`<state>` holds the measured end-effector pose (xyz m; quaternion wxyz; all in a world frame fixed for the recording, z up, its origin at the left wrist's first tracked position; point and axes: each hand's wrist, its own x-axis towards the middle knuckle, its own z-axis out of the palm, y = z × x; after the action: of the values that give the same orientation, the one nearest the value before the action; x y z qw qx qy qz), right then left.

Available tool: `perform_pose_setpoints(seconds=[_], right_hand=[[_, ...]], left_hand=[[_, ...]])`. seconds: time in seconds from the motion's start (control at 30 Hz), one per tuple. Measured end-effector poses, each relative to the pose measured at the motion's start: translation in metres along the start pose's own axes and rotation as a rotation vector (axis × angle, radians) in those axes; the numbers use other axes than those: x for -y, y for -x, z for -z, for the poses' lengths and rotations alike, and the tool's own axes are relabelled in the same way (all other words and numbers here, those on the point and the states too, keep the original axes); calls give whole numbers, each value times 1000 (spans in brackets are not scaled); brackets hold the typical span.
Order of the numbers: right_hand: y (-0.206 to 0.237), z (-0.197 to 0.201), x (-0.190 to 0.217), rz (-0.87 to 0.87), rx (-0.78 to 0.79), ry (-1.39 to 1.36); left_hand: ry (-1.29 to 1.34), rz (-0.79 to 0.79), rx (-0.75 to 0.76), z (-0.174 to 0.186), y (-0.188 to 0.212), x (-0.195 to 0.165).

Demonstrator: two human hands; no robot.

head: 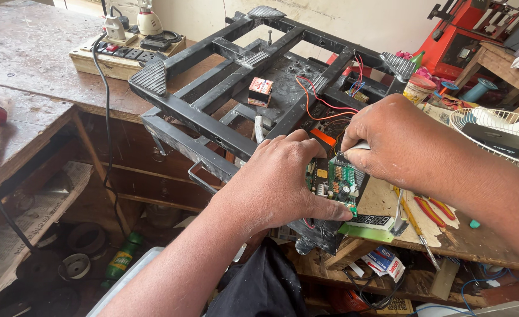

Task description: The person handles a green circuit board with a digital display and a flat ribbon cable, repeatedly connecting and disconnecting the cable to test the display. They also remove and inspect a larger green PCB from a black plastic frame, then reconnect the ribbon cable to it.

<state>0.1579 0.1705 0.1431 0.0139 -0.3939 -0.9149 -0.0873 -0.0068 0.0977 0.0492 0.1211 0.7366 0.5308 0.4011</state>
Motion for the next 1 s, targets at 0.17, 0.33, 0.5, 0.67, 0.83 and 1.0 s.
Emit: perform_pose_setpoints(seconds=[0.17, 0.33, 0.5, 0.67, 0.83, 1.0], right_hand=[[-2, -4, -15, 39, 78, -86], [7, -5, -25, 310, -37, -115], [19, -25, -12, -40, -131, -136], [22, -27, -12, 171, -280, -123], [29, -18, -14, 239, -392, -76], [25, -17, -13, 250, -338, -104]], left_hand=[[18, -51, -41, -1, 1, 2], [45, -54, -25, -1, 1, 3], [5, 0, 3, -1, 0, 2], [5, -53, -18, 0, 0, 1], [15, -39, -3, 0, -1, 1], [30, -50, -18, 0, 2, 2]])
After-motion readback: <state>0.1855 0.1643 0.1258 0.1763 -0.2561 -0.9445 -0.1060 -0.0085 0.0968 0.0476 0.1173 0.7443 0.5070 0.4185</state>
